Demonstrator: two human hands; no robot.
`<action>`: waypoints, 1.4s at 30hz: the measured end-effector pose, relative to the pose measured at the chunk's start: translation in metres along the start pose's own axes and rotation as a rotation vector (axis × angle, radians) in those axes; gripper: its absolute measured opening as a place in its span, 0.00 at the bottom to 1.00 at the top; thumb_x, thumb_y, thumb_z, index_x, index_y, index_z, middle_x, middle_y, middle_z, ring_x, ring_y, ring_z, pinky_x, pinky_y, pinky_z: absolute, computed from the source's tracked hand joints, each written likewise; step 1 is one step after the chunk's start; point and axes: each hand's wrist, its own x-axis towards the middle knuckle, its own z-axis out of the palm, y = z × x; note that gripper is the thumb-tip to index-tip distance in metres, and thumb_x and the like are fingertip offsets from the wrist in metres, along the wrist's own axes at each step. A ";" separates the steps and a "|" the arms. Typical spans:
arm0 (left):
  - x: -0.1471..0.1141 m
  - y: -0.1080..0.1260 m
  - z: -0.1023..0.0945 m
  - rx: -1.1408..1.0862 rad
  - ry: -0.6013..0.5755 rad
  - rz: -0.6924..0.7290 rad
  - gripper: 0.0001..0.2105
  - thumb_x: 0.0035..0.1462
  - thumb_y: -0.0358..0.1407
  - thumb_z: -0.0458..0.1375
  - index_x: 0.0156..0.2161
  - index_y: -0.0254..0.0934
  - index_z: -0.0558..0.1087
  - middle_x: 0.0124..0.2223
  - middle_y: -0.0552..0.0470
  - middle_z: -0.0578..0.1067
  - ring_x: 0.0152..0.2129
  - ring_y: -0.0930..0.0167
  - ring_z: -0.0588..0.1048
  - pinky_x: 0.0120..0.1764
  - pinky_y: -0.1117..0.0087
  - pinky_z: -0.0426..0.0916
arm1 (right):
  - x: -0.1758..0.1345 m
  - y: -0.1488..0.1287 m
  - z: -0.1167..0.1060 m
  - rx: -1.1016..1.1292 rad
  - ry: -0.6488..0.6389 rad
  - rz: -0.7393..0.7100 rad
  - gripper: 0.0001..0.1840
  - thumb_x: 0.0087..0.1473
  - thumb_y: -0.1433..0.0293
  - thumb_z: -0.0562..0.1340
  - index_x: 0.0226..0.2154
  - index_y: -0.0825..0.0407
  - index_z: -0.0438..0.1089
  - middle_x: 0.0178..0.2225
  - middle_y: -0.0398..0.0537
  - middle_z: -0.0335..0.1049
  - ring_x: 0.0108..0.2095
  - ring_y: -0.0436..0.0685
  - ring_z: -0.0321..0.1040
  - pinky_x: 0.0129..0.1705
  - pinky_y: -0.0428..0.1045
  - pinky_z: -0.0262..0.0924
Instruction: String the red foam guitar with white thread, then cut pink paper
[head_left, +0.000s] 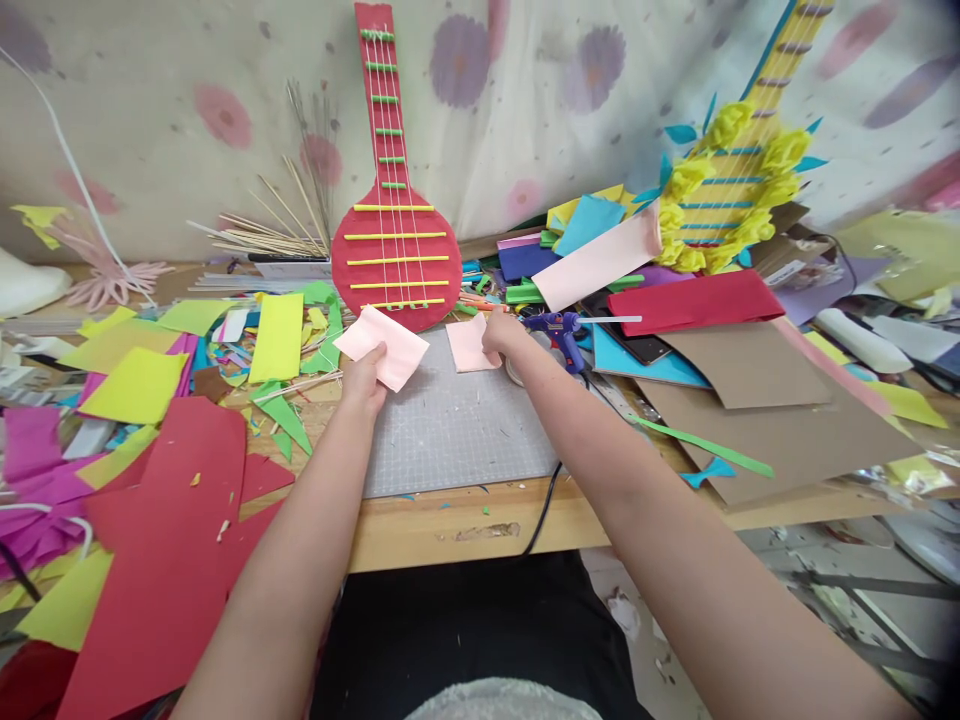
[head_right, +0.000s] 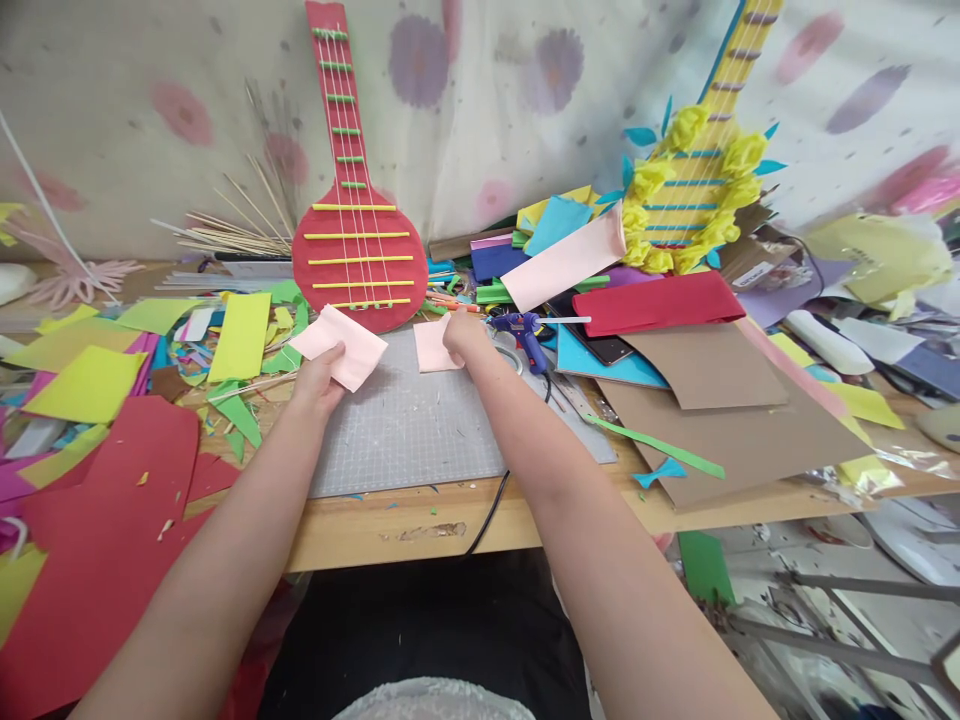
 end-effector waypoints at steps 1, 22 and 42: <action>0.000 0.000 0.000 0.001 0.000 -0.007 0.21 0.52 0.23 0.56 0.52 0.37 0.69 0.57 0.46 0.71 0.50 0.65 0.73 0.47 0.65 0.73 | 0.000 0.000 0.000 -0.018 -0.012 0.015 0.47 0.35 0.76 0.69 0.58 0.65 0.53 0.48 0.72 0.67 0.51 0.68 0.66 0.49 0.58 0.61; 0.010 0.003 -0.008 -0.177 0.076 -0.022 0.16 0.53 0.21 0.56 0.47 0.34 0.72 0.48 0.45 0.77 0.47 0.66 0.75 0.51 0.61 0.69 | -0.069 0.026 0.030 0.770 0.461 -0.640 0.09 0.44 0.76 0.54 0.28 0.51 0.68 0.32 0.47 0.66 0.36 0.54 0.64 0.41 0.50 0.62; 0.012 0.001 -0.010 -0.181 0.062 0.004 0.13 0.52 0.21 0.56 0.43 0.32 0.73 0.52 0.45 0.75 0.49 0.64 0.73 0.52 0.58 0.68 | -0.059 0.035 0.030 1.371 0.110 -0.382 0.15 0.36 0.62 0.68 0.25 0.51 0.66 0.28 0.42 0.68 0.32 0.52 0.63 0.38 0.49 0.59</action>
